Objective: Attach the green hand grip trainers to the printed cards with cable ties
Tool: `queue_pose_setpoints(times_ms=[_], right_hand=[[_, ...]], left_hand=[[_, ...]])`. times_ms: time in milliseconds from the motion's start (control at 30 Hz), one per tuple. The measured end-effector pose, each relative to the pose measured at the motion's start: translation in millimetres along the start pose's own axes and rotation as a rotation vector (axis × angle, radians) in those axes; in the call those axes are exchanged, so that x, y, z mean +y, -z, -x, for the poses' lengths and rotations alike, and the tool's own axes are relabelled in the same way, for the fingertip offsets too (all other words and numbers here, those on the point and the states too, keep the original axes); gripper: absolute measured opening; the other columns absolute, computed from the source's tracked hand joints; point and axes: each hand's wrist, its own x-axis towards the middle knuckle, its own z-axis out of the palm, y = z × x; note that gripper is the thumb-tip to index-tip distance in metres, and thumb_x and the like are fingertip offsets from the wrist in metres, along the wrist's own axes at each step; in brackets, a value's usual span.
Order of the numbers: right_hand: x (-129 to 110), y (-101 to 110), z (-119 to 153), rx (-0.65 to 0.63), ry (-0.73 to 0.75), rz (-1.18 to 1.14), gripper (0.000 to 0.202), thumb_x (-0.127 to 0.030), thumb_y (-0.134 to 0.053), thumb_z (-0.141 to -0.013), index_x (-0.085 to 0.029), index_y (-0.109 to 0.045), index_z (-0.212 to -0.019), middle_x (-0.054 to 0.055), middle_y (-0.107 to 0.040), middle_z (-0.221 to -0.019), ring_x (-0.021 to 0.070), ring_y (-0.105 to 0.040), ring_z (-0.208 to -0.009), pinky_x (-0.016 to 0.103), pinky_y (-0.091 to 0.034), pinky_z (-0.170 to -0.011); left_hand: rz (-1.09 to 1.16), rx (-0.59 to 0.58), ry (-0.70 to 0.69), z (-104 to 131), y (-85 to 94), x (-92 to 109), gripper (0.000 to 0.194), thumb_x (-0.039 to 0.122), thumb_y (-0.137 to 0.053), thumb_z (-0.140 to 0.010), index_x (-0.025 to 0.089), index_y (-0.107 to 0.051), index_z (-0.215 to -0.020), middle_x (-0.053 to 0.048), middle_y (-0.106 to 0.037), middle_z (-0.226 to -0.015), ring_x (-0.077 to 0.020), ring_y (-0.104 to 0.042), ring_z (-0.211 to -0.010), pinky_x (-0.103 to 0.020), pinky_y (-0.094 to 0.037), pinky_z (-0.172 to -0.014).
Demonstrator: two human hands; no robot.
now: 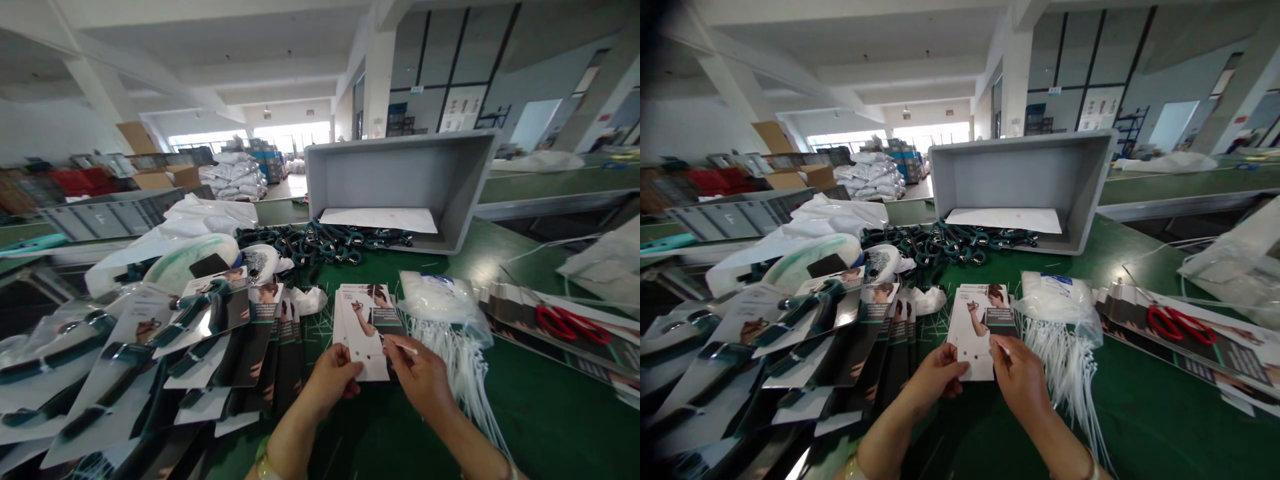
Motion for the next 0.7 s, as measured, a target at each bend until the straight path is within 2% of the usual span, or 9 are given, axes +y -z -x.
queue_pose_setpoints(times_ms=[67, 167, 333, 433, 500, 600, 700], right_hand=[[-3.5, 7.7, 3.0, 0.043, 0.065, 0.071, 0.027, -0.036, -0.046, -0.085, -0.017, -0.065, -0.089, 0.009, -0.068, -0.083, 0.0202, -0.066, -0.075, 0.032, -0.054, -0.069], [-2.6, 15.8, 7.1, 0.078, 0.047, 0.084, 0.026, -0.036, -0.047, -0.085, -0.018, -0.065, -0.091, 0.009, -0.069, -0.085, 0.0206, -0.066, -0.075, 0.032, -0.054, -0.068], [6.2, 15.8, 10.7, 0.048, -0.156, -0.089, 0.03, -0.04, -0.047, -0.085, -0.017, -0.063, -0.094, 0.008, -0.069, -0.083, 0.0201, -0.067, -0.071, 0.03, -0.056, -0.061], [6.9, 11.2, 11.6, 0.037, -0.185, -0.124, 0.03, -0.041, -0.051, -0.082, -0.016, -0.064, -0.093, 0.01, -0.068, -0.087, 0.0211, -0.066, -0.074, 0.029, -0.055, -0.059], [5.3, 8.3, 11.0, 0.001, -0.236, -0.168, 0.031, -0.043, -0.052, -0.081, -0.017, -0.064, -0.091, 0.009, -0.068, -0.084, 0.0211, -0.065, -0.071, 0.028, -0.053, -0.052], [3.8, 5.7, 8.1, -0.048, -0.408, -0.31, 0.032, -0.048, -0.052, -0.078, -0.017, -0.064, -0.078, 0.005, -0.065, -0.066, 0.0168, -0.061, -0.055, 0.024, -0.045, -0.042], [5.2, 5.0, 4.9, -0.052, -0.548, -0.46, 0.032, -0.048, -0.057, -0.074, -0.016, -0.061, -0.068, 0.0, -0.06, -0.056, 0.0103, -0.051, -0.044, 0.021, -0.037, -0.039]], left_hand=[[0.025, 0.005, -0.019, 2.8, -7.4, -1.1, 0.037, 0.038, -0.068, -0.06, 0.02, -0.038, -0.071, 0.007, -0.052, -0.052, -0.0067, -0.049, -0.035, -0.015, -0.028, -0.035], [0.04, 0.012, -0.045, 4.8, -14.6, -3.1, 0.035, 0.038, -0.065, -0.063, 0.02, -0.036, -0.072, 0.006, -0.054, -0.056, -0.0067, -0.051, -0.036, -0.015, -0.029, -0.034], [0.042, -0.002, -0.061, 6.0, -20.9, -5.4, 0.038, 0.041, -0.065, -0.064, 0.021, -0.034, -0.071, 0.007, -0.051, -0.054, -0.0078, -0.053, -0.038, -0.015, -0.029, -0.033], [0.055, 0.015, -0.082, 7.5, -26.2, -6.7, 0.039, 0.043, -0.065, -0.065, 0.021, -0.033, -0.071, 0.008, -0.048, -0.053, -0.0079, -0.053, -0.038, -0.014, -0.03, -0.034], [0.069, 0.011, -0.102, 10.2, -30.4, -6.7, 0.04, 0.044, -0.064, -0.065, 0.021, -0.033, -0.072, 0.008, -0.048, -0.054, -0.008, -0.053, -0.04, -0.014, -0.032, -0.034], [0.073, -0.03, -0.117, 16.7, -35.5, -4.8, 0.035, 0.05, -0.058, -0.07, 0.02, -0.039, -0.075, 0.004, -0.05, -0.061, -0.0102, -0.056, -0.052, -0.014, -0.036, -0.037], [0.026, -0.026, -0.13, 21.5, -37.7, -2.7, 0.035, 0.053, -0.051, -0.074, 0.019, -0.048, -0.083, -0.002, -0.055, -0.073, -0.0159, -0.058, -0.072, -0.015, -0.041, -0.038]])
